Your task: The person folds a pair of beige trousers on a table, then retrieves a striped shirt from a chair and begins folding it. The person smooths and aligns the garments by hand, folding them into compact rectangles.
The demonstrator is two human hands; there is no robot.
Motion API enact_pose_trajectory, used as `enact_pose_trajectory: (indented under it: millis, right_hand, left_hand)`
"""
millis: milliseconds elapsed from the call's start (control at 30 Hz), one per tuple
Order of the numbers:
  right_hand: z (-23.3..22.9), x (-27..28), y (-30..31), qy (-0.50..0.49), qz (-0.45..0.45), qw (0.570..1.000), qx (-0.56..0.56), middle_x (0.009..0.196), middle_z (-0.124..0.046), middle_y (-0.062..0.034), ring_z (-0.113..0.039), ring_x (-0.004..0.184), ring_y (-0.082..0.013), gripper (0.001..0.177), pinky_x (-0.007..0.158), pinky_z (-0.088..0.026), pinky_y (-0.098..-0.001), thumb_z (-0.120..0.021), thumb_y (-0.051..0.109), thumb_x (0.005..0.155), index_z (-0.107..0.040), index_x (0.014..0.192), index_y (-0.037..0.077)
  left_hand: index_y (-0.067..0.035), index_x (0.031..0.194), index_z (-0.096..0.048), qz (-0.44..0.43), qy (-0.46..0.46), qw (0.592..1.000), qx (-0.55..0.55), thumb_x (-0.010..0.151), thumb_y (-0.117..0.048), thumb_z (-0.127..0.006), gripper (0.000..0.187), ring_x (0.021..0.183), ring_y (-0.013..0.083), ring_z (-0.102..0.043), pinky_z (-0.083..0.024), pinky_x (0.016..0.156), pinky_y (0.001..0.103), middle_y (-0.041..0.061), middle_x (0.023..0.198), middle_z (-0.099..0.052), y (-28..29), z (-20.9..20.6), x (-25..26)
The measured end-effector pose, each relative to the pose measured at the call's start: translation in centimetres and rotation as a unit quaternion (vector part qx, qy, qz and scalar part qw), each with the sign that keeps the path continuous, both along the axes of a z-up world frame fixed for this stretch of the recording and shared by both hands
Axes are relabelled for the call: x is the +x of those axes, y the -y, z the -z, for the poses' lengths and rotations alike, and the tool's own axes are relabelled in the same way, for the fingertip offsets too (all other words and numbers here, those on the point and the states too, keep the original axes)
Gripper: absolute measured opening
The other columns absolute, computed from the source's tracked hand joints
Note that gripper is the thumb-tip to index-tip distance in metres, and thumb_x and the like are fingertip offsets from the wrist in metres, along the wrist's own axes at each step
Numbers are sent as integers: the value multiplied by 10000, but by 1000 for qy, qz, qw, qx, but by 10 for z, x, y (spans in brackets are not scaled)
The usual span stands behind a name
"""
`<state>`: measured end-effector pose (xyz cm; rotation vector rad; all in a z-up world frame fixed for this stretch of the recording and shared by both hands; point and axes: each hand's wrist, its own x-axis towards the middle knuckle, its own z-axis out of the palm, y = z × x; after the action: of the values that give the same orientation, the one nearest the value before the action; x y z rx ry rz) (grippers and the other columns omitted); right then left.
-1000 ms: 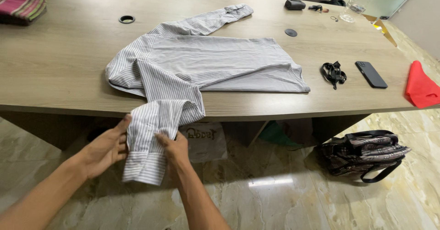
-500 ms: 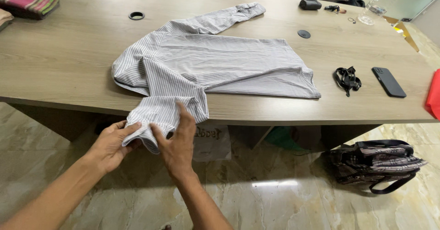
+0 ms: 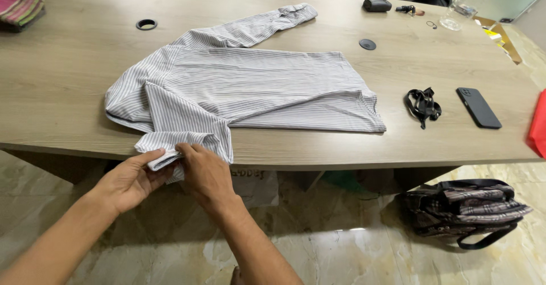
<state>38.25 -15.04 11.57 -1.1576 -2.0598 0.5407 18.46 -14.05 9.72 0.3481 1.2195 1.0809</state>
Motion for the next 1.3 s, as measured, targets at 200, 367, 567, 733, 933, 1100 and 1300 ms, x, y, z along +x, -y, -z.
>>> enact_pose_trajectory:
  millis: [200, 367, 567, 733, 933, 1100, 1300]
  right_hand:
    - [28, -6, -40, 196, -136, 954, -181, 1112, -760, -137, -737, 984, -306, 330, 852, -577, -449, -603, 56, 940, -697, 1251, 112]
    - [70, -31, -104, 229, -285, 899, -241, 1020, -739, -108, -713, 879, -250, 290, 761, -581, -423, -519, 143, 1002, -666, 1244, 83]
    - [-60, 21, -390, -175, 16, 972, 159, 910, -714, -74, -683, 754, -183, 331, 651, -586, -392, -419, 247, 1076, -629, 1236, 47]
    - [-159, 93, -450, -402, 188, 871, 209, 787, -596, -42, -544, 662, -141, 226, 606, -504, -352, -437, 186, 1065, -601, 978, 57]
    - [7, 73, -307, -44, 237, 963, -117, 1158, -748, -128, -711, 1102, -313, 283, 982, -529, -411, -598, 222, 952, -734, 1161, 90]
    - [62, 86, -225, 29, 254, 959, -125, 1287, -670, -143, -612, 1195, -339, 289, 1032, -484, -426, -603, 136, 945, -708, 1206, 66]
    - [77, 137, -220, -11, 365, 927, -86, 1265, -674, -129, -616, 1219, -298, 253, 1070, -467, -422, -574, 122, 971, -708, 1176, 58]
  left_hand:
    - [-110, 1224, -623, -26, -394, 918, 34, 1037, -296, -666, 268, 686, 144, -532, -473, 612, 315, 72, 861, -592, -23, 5, -36]
    - [-73, 1230, -603, -117, -348, 924, 105, 1031, -189, -633, 232, 702, 94, -524, -457, 595, 288, -1, 880, -581, -57, 17, -79]
    - [-91, 1269, -587, -126, -328, 925, 145, 1019, -157, -598, 258, 817, 100, -581, -498, 699, 282, 20, 971, -623, -120, 2, -106]
    - [-40, 1364, -578, -56, -398, 898, 181, 1014, -198, -623, 387, 1043, 165, -587, -498, 875, 323, 77, 1153, -629, -169, -11, -114]
    - [-90, 1531, -412, 132, -524, 836, 96, 939, -362, -675, 703, 1386, 312, -454, -437, 1059, 486, 177, 1485, -476, -215, 9, -110]
    - [-82, 1562, -403, 198, -500, 843, -16, 914, -450, -680, 795, 1375, 373, -526, -471, 1081, 535, 223, 1448, -567, -232, 28, -119]
    - [-16, 1437, -594, 228, -484, 844, -17, 914, -506, -673, 722, 1406, 384, -524, -430, 1130, 555, 262, 1439, -599, -246, 36, -117]
